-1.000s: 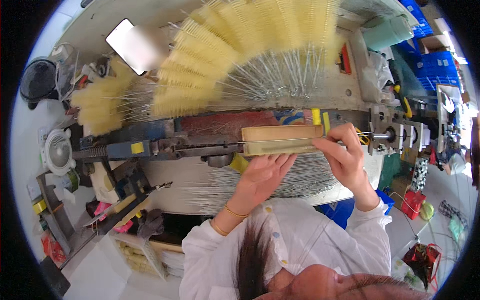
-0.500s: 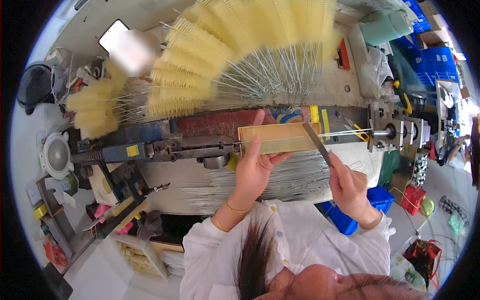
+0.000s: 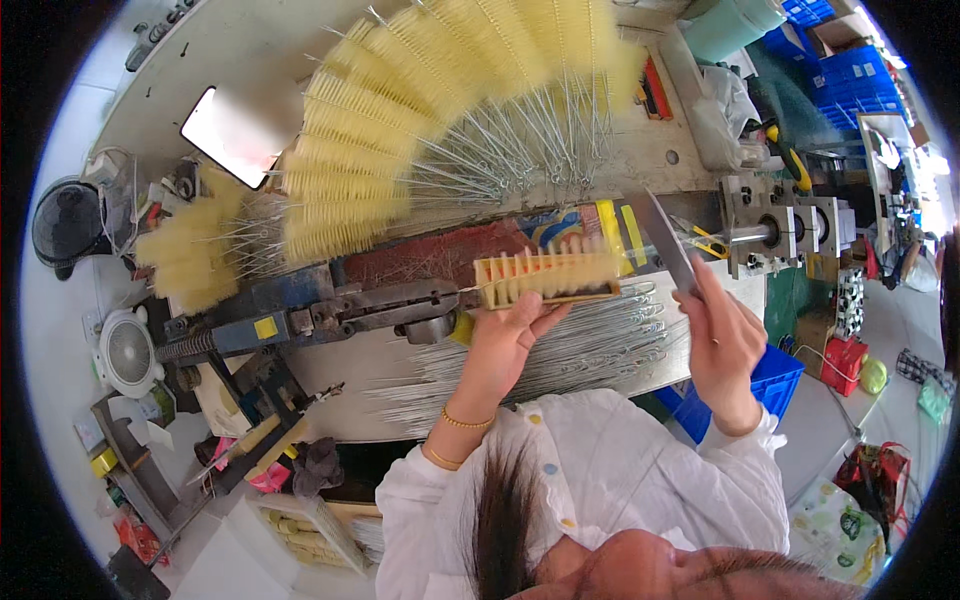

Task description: The person manufactures wire brushes by inserting metal wire rods and bristle strips into a twisting machine, clamping them, and operating the machine to twist them into spiral brushes.

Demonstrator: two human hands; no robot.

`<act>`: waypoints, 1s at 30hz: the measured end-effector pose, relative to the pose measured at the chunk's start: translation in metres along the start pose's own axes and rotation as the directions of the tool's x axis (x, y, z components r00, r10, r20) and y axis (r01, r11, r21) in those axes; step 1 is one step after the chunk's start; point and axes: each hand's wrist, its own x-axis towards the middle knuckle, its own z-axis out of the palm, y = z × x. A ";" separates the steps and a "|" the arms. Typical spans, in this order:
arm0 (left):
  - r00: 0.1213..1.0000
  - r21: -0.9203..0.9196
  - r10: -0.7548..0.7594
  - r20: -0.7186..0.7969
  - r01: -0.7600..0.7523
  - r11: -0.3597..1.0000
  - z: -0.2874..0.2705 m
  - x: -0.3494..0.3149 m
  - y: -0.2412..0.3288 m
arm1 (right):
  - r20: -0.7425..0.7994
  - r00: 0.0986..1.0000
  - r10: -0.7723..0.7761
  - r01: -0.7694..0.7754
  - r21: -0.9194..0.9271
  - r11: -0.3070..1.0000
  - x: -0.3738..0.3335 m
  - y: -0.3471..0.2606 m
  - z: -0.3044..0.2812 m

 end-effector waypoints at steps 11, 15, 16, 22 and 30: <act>0.957 0.943 0.174 -0.234 0.179 0.282 -0.061 -0.072 0.005 | 0.138 0.990 -0.007 -0.067 0.522 0.850 -0.044 -0.007 0.126; 0.866 0.917 0.463 0.191 0.011 -0.399 -0.074 -0.063 -0.015 | 0.166 0.980 0.110 -0.189 0.605 0.774 -0.019 -0.028 0.168; 0.870 0.930 0.459 0.181 0.000 -0.366 -0.072 -0.062 -0.014 | 0.226 0.965 0.137 -0.252 0.635 0.730 -0.021 -0.027 0.177; 0.869 0.914 0.446 0.215 -0.017 -0.406 -0.077 -0.054 -0.011 | 0.495 0.848 0.188 -0.511 0.669 0.540 -0.031 -0.033 0.157; 0.827 0.814 0.092 0.555 -0.517 -0.264 -0.069 -0.027 -0.054 | 0.248 0.789 -0.563 -0.023 0.926 0.376 0.017 -0.101 0.111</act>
